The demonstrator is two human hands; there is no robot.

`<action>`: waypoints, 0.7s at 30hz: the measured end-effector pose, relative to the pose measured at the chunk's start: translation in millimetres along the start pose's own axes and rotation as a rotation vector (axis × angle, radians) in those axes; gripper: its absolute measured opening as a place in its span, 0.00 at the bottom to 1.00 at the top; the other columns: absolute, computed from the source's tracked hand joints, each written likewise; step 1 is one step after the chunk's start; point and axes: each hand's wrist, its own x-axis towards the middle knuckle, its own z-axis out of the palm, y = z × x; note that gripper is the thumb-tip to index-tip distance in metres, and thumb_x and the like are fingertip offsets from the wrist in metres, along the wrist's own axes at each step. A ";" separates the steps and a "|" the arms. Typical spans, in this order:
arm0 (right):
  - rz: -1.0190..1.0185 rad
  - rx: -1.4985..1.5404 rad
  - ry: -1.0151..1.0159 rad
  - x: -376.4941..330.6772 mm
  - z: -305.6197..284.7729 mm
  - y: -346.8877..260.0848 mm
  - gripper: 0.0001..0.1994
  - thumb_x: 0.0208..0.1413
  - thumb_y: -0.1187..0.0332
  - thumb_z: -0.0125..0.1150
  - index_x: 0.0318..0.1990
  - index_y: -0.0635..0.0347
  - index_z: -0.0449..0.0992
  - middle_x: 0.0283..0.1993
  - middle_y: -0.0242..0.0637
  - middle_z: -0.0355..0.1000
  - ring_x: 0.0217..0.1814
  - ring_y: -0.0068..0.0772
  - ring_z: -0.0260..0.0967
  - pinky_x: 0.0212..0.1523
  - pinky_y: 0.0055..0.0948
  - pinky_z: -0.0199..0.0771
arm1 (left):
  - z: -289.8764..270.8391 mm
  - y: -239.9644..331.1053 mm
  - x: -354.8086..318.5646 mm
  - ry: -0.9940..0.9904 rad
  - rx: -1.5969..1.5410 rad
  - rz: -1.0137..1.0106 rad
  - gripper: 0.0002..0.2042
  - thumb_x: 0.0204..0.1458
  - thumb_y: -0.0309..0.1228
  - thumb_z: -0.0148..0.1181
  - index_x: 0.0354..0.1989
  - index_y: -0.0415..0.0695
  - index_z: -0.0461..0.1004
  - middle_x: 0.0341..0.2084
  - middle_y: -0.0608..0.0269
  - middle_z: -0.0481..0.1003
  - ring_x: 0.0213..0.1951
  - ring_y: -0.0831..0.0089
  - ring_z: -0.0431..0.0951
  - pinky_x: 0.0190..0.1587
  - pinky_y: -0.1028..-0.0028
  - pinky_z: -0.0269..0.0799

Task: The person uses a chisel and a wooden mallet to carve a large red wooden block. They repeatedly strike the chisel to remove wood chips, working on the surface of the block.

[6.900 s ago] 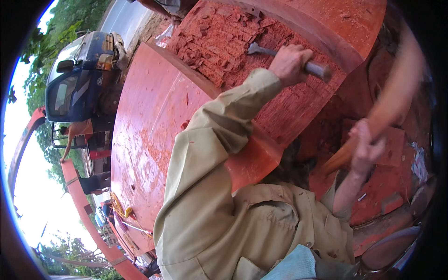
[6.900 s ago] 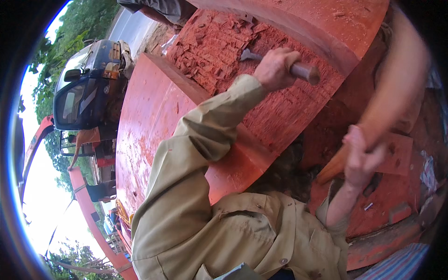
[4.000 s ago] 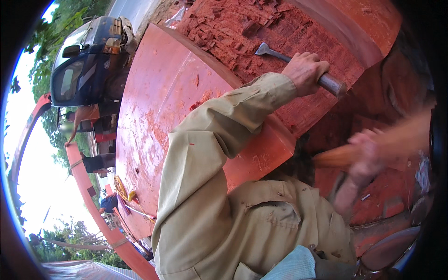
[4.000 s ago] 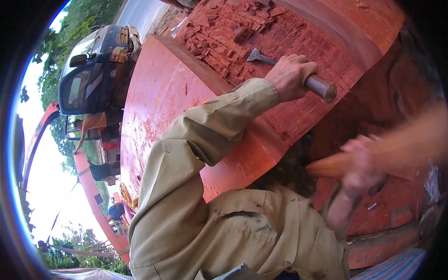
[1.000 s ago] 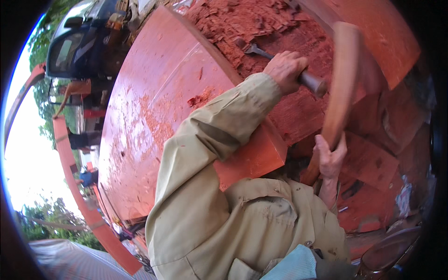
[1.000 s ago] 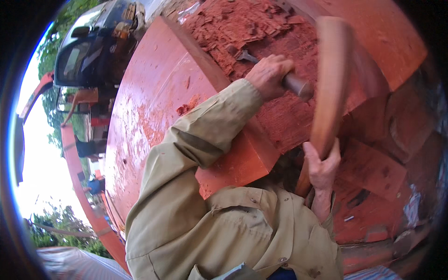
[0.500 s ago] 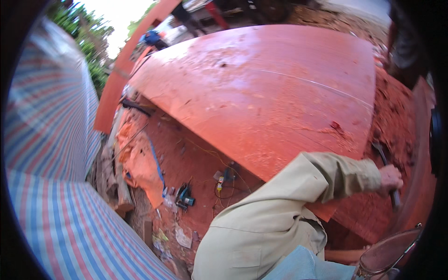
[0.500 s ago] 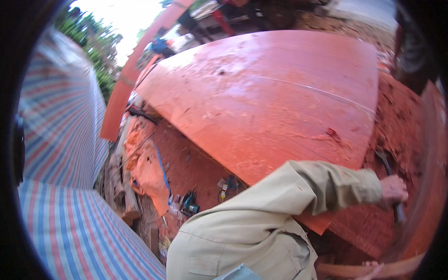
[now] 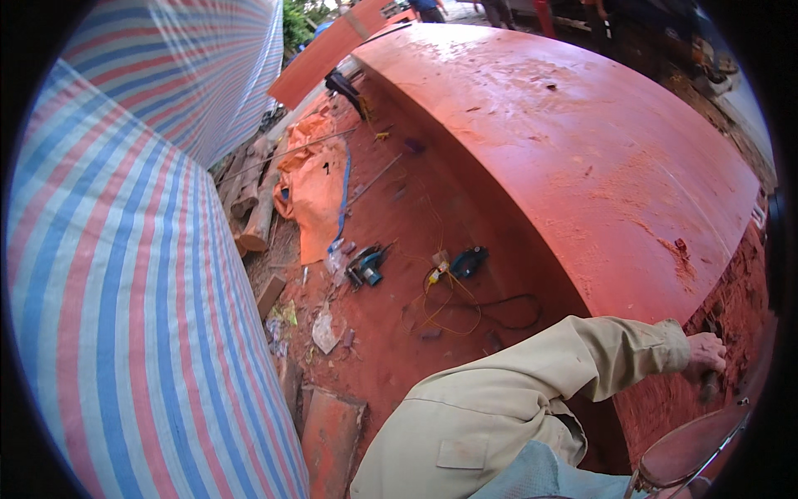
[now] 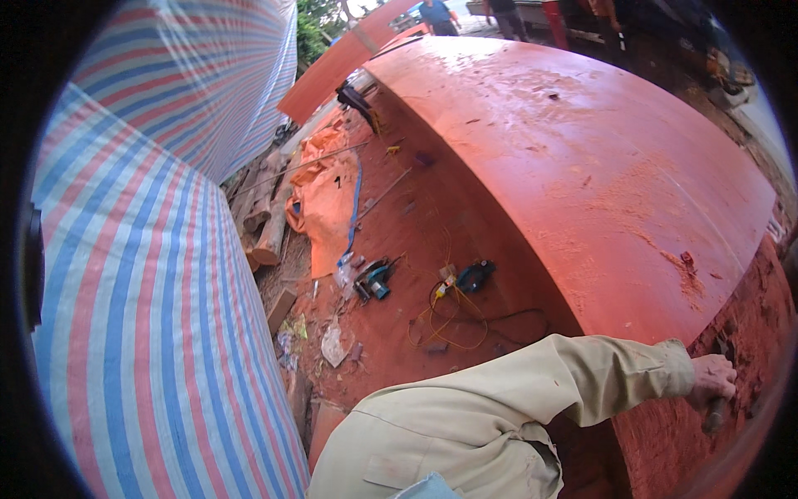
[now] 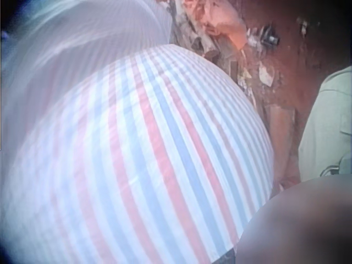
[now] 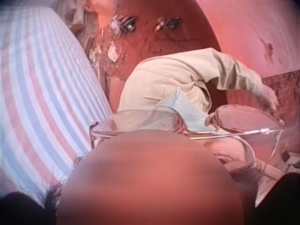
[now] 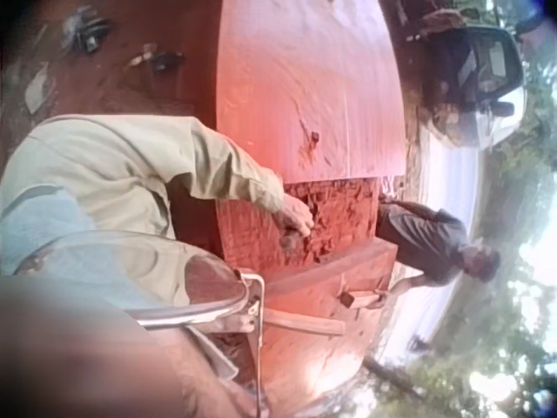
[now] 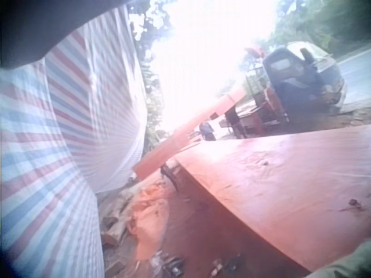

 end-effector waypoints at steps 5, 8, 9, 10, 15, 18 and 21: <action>-0.007 -0.056 -0.054 19.2 -17.4 -3.9 0.21 0.69 0.50 0.64 0.55 0.59 0.74 0.40 0.34 0.75 0.35 0.28 0.73 0.35 0.31 0.78 | -10.0 -3.2 -7.7 0.123 -0.004 0.019 0.17 0.34 0.43 0.76 0.34 0.53 0.83 0.35 0.57 0.81 0.46 0.51 0.82 0.48 0.53 0.77; -0.012 -0.104 -0.048 24.6 -39.0 -15.1 0.22 0.69 0.49 0.64 0.55 0.59 0.74 0.40 0.34 0.75 0.35 0.28 0.73 0.35 0.31 0.78 | -7.3 -9.5 -0.7 0.130 -0.073 -0.051 0.19 0.34 0.44 0.77 0.37 0.53 0.84 0.37 0.57 0.81 0.46 0.50 0.83 0.48 0.51 0.78; -0.013 -0.131 -0.043 25.6 -46.1 -19.1 0.22 0.70 0.49 0.64 0.55 0.59 0.74 0.40 0.34 0.75 0.35 0.28 0.73 0.34 0.30 0.78 | -6.1 -11.6 2.2 0.066 -0.093 -0.133 0.20 0.34 0.44 0.78 0.38 0.54 0.85 0.38 0.57 0.81 0.46 0.50 0.83 0.48 0.51 0.78; -0.014 -0.146 -0.036 26.8 -52.4 -23.0 0.22 0.70 0.49 0.64 0.55 0.59 0.74 0.40 0.34 0.75 0.35 0.28 0.73 0.34 0.30 0.78 | -5.4 -13.6 4.0 0.132 -0.117 -0.078 0.19 0.35 0.43 0.77 0.38 0.54 0.85 0.38 0.57 0.82 0.47 0.51 0.83 0.48 0.52 0.78; -0.017 -0.188 -0.011 39.0 -76.6 -32.3 0.22 0.70 0.49 0.64 0.54 0.59 0.74 0.40 0.34 0.75 0.34 0.28 0.74 0.34 0.30 0.78 | -7.7 -14.8 10.4 0.142 -0.082 -0.055 0.19 0.40 0.44 0.74 0.44 0.57 0.87 0.40 0.58 0.84 0.50 0.53 0.84 0.51 0.53 0.79; -0.012 -0.202 -0.004 48.2 -88.9 -38.0 0.22 0.70 0.48 0.63 0.54 0.59 0.74 0.40 0.34 0.75 0.34 0.28 0.74 0.34 0.29 0.78 | -16.8 -10.8 11.4 0.076 -0.068 -0.104 0.20 0.40 0.46 0.74 0.45 0.58 0.86 0.41 0.59 0.84 0.50 0.53 0.83 0.51 0.53 0.79; -0.007 -0.189 -0.013 46.9 -109.5 -49.1 0.22 0.70 0.48 0.63 0.54 0.59 0.74 0.40 0.34 0.75 0.34 0.27 0.74 0.34 0.29 0.78 | -27.2 -2.1 8.5 0.083 -0.085 -0.091 0.19 0.39 0.43 0.75 0.43 0.57 0.85 0.41 0.58 0.83 0.51 0.53 0.83 0.49 0.54 0.79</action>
